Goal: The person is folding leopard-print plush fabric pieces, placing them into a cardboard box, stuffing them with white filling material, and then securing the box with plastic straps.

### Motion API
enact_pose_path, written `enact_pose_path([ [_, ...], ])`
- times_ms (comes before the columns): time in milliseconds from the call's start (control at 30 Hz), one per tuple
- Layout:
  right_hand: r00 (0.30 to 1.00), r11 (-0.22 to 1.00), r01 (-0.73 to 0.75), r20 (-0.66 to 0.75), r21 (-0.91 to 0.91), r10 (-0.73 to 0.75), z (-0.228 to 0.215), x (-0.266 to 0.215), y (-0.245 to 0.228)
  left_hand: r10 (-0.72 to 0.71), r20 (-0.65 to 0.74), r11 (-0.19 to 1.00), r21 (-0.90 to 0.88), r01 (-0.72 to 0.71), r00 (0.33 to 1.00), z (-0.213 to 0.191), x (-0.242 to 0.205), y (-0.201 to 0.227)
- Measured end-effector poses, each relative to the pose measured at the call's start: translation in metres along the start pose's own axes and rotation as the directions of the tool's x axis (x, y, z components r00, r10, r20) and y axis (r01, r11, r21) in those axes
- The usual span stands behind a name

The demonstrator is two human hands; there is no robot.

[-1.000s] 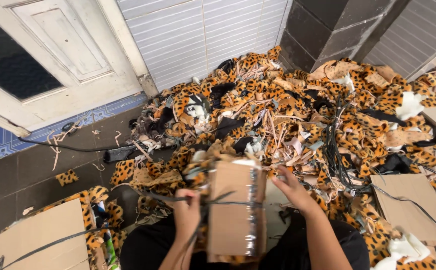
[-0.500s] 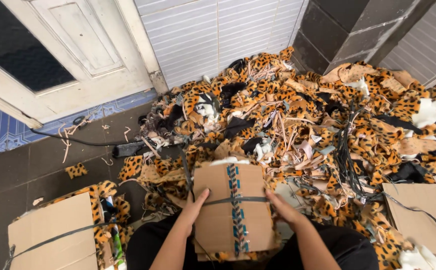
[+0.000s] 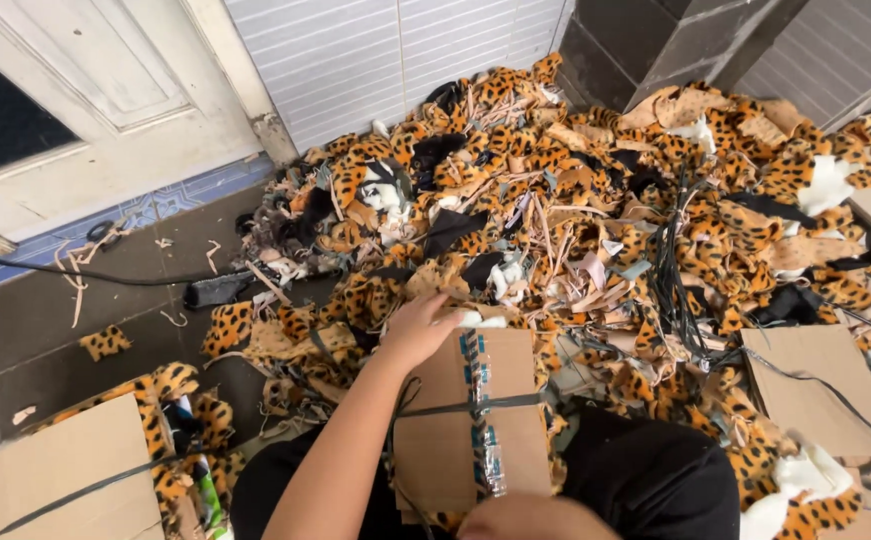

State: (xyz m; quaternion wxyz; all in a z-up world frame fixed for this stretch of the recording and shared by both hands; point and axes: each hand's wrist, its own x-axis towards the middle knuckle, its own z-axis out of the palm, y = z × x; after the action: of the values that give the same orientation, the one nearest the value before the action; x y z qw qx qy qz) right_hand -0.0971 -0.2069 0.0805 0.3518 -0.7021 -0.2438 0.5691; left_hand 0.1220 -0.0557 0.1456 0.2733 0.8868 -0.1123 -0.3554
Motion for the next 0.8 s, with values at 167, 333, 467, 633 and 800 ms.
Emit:
enact_pose_path([
  [167,0.973,0.984,-0.178,-0.148,0.022,0.179,0.01,0.01,0.011,-0.03,0.124,0.993,-0.112,0.044,0.992,-0.008,0.007,0.021],
  [333,0.864,0.921,-0.383,-0.322,0.078,0.387,-0.005,0.012,0.024,-0.216,0.231,0.959,-0.134,0.251,0.949,-0.045,-0.004,0.039],
  [467,0.689,0.812,-0.555,-0.445,0.181,0.571,-0.014,0.006,0.037,-0.187,0.268,0.947,-0.208,0.246,0.945,-0.056,0.019,0.027],
  [633,0.348,0.672,-0.658,-0.655,0.34,0.671,-0.064,-0.055,0.057,-0.244,0.192,0.953,-0.132,0.271,0.951,-0.037,0.018,-0.006],
  [800,0.206,0.574,-0.356,-0.538,0.737,0.818,-0.124,-0.108,0.065,-0.414,0.497,0.742,-0.302,0.599,0.763,0.022,0.015,-0.039],
])
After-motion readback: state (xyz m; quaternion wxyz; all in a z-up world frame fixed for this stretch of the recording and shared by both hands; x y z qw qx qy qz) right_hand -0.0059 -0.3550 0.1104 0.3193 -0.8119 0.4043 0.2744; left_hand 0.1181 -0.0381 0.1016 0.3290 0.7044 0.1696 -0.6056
